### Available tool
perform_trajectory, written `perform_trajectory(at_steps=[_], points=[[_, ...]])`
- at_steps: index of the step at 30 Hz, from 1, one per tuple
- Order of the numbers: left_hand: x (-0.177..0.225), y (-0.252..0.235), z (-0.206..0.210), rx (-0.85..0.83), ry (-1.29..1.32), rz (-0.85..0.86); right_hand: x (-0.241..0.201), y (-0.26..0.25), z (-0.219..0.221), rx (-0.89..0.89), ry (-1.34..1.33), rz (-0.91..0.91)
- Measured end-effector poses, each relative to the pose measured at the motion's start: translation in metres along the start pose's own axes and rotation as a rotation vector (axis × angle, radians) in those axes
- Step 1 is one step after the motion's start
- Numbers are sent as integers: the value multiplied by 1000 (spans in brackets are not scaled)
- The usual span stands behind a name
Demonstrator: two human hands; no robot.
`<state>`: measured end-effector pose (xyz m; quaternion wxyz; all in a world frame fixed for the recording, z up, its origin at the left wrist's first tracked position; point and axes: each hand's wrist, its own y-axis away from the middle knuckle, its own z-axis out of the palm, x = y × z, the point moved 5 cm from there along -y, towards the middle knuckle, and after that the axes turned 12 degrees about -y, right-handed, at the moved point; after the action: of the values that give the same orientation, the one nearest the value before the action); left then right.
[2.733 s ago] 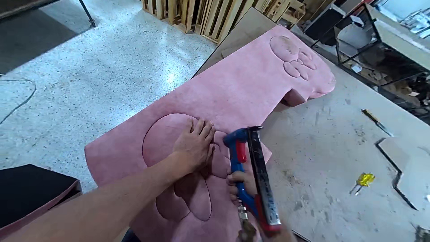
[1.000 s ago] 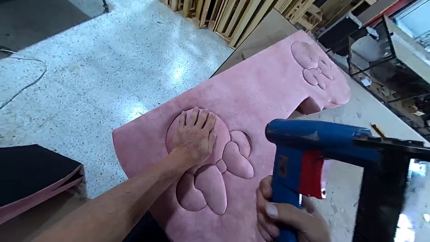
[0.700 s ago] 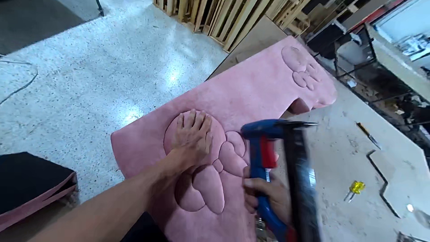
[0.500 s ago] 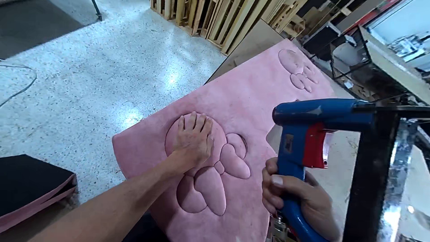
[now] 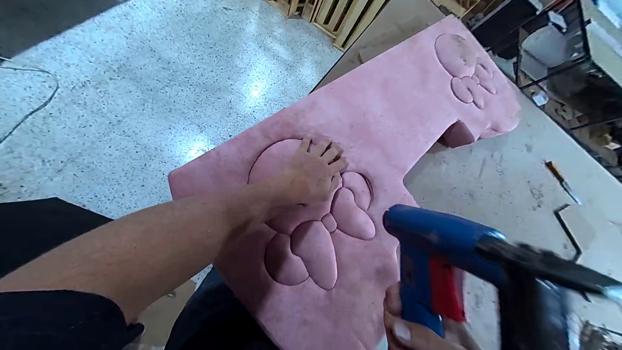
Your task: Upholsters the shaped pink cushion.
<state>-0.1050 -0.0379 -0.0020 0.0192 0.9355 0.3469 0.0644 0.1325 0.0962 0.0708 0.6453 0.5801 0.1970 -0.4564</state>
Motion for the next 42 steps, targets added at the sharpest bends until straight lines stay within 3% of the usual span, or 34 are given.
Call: perform_trajectory(at_steps=[2,5,7,12,15,16,19,21,28,31,33,36,39,42], points=[[1,1,-1,-6,-10,0,17,12,-2,48,2,51],[-1,-1,-1,24,-19,-6,96,7,-29,-10,-29,267],[4,0,1,27,-23,3,128,9,-41,23,-57,290],[0,-1,1,97,-30,7,66,35,-59,111,34,4],[0,6,0,162,-46,20,67,49,-130,259,188,-146],[2,12,-1,197,-58,22,75,54,-162,384,255,-151],[23,45,-3,191,-91,6,85,62,-224,755,538,-10],[40,74,4,144,-87,-31,93,51,-260,878,635,94],[82,108,56,55,-84,-126,81,7,-423,905,1015,65],[103,118,57,26,4,-49,65,-16,-470,838,1104,-113],[112,130,54,42,84,-7,42,-22,-453,842,1121,-336],[115,147,48,137,171,-11,31,-19,-356,658,937,-516],[111,149,44,204,176,-101,66,-24,-242,314,631,-335],[108,129,41,177,31,-278,109,-33,-180,257,382,-183]])
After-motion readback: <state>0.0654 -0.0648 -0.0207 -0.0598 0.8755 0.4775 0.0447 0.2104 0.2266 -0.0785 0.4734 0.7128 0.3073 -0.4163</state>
